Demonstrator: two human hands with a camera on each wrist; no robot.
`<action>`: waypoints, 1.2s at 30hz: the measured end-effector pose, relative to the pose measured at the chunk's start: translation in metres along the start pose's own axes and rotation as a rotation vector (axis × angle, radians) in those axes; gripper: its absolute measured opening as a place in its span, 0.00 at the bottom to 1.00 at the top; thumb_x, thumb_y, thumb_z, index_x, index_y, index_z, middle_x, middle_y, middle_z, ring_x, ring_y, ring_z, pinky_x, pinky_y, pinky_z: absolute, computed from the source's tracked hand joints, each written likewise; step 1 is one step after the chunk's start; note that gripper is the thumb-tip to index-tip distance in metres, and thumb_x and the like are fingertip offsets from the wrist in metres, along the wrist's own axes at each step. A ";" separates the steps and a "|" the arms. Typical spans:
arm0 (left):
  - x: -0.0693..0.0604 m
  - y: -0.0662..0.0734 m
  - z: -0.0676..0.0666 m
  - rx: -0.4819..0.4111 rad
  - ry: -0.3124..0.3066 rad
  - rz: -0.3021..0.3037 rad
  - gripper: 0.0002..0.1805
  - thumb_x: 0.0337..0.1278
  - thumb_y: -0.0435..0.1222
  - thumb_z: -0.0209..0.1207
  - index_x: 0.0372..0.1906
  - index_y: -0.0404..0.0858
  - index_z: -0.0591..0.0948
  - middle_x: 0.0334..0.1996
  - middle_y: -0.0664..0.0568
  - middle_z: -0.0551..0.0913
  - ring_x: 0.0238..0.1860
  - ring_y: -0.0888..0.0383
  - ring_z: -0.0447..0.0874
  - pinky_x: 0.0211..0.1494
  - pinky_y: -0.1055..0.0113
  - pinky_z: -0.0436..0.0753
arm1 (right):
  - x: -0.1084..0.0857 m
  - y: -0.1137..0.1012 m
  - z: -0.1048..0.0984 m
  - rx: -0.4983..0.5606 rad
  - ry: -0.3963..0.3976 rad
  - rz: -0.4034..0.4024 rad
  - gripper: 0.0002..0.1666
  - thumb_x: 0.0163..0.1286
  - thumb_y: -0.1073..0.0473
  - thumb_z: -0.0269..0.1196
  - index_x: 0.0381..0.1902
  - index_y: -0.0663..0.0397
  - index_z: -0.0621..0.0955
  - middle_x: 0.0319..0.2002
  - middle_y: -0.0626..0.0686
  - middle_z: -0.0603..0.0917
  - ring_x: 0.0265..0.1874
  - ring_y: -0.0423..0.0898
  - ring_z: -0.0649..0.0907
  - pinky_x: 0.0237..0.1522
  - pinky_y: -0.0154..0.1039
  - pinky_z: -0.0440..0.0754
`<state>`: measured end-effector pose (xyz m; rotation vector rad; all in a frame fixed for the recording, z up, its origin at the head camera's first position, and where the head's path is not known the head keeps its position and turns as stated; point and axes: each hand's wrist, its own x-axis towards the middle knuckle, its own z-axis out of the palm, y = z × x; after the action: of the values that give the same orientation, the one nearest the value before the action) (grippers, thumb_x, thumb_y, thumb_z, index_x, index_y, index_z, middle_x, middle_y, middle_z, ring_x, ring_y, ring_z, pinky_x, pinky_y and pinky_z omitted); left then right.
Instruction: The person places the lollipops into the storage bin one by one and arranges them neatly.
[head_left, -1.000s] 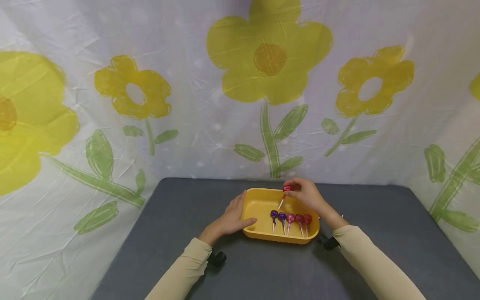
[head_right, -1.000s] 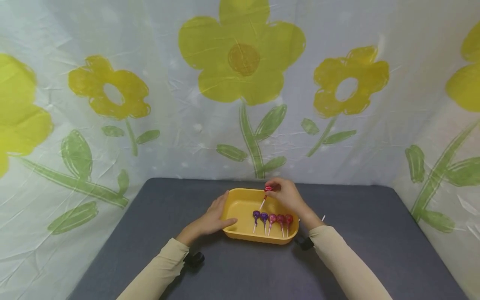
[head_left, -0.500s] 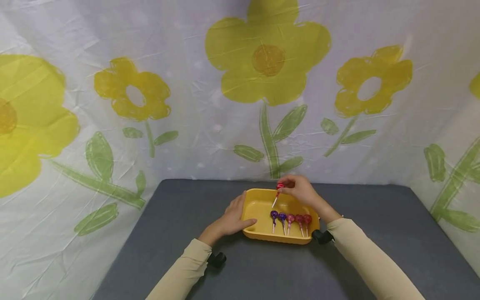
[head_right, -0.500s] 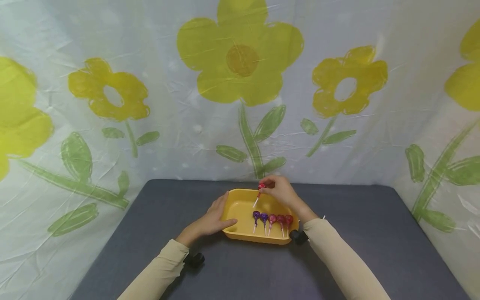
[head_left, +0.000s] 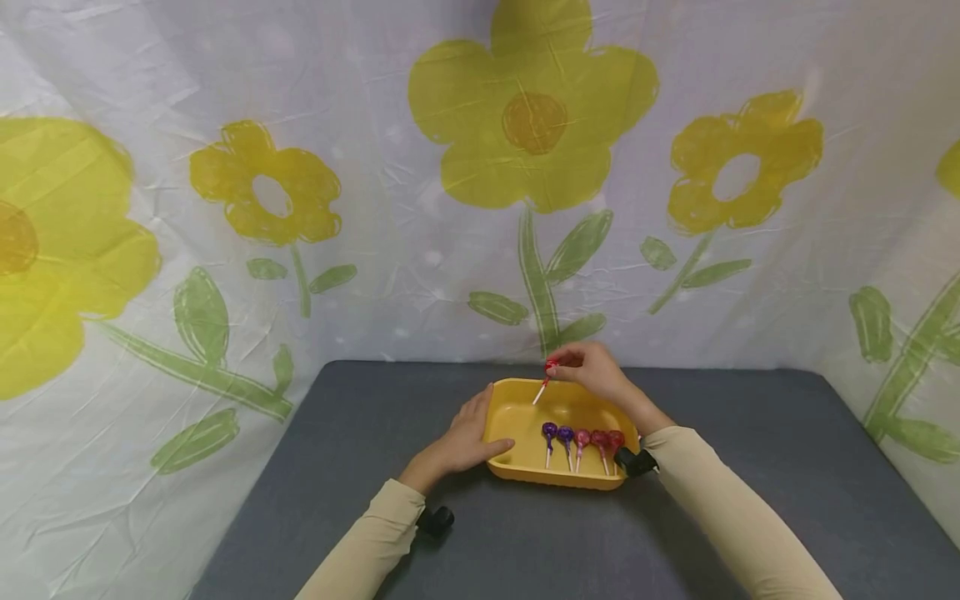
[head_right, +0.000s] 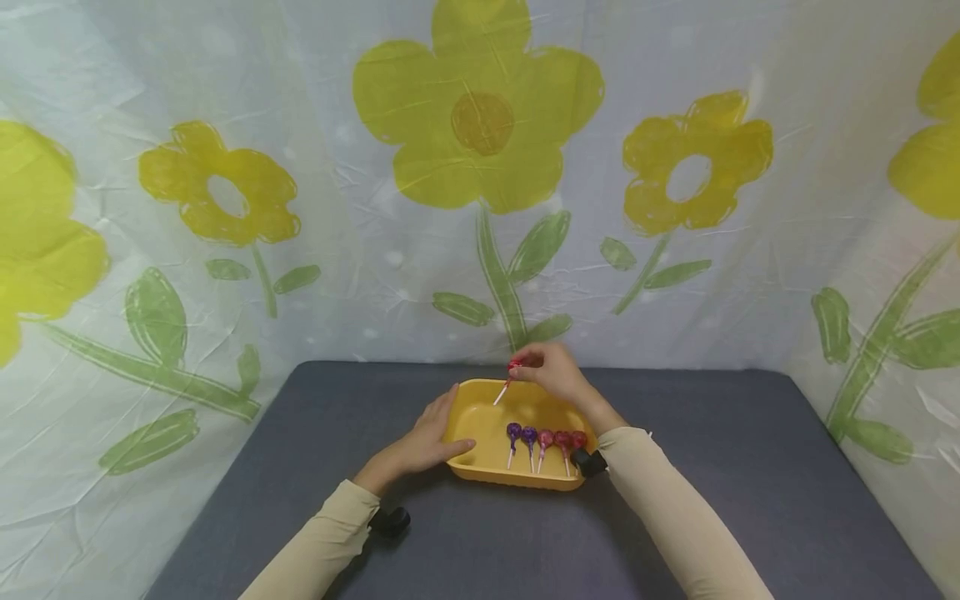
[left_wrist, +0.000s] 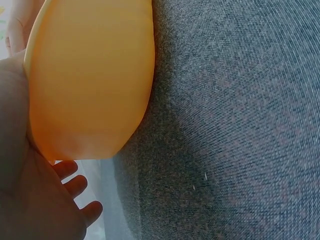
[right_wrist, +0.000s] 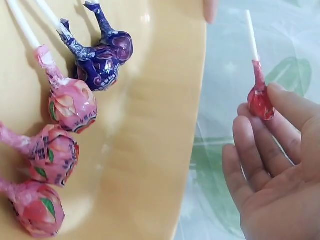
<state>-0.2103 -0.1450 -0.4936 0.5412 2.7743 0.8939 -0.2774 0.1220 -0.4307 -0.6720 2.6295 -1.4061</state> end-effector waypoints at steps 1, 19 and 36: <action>0.000 0.000 0.000 0.001 -0.001 -0.003 0.56 0.62 0.56 0.59 0.80 0.37 0.39 0.79 0.35 0.48 0.78 0.36 0.47 0.77 0.37 0.52 | 0.001 0.000 0.001 0.004 -0.005 0.000 0.17 0.68 0.55 0.66 0.51 0.56 0.84 0.43 0.57 0.89 0.42 0.50 0.87 0.46 0.44 0.84; -0.003 0.002 0.002 0.015 -0.001 0.000 0.56 0.62 0.54 0.60 0.80 0.35 0.39 0.78 0.34 0.49 0.77 0.35 0.49 0.76 0.36 0.53 | 0.007 0.009 0.014 0.140 -0.096 0.024 0.15 0.68 0.57 0.66 0.49 0.60 0.86 0.46 0.61 0.87 0.45 0.62 0.86 0.52 0.56 0.83; -0.001 0.000 0.002 0.013 0.004 -0.019 0.55 0.63 0.54 0.59 0.80 0.37 0.38 0.78 0.36 0.49 0.78 0.37 0.48 0.77 0.37 0.52 | 0.004 0.018 0.022 0.186 -0.228 -0.006 0.15 0.69 0.57 0.64 0.48 0.62 0.86 0.42 0.62 0.90 0.48 0.66 0.85 0.55 0.55 0.82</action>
<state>-0.2087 -0.1440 -0.4953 0.5153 2.7861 0.8751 -0.2810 0.1118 -0.4573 -0.7664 2.2931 -1.4566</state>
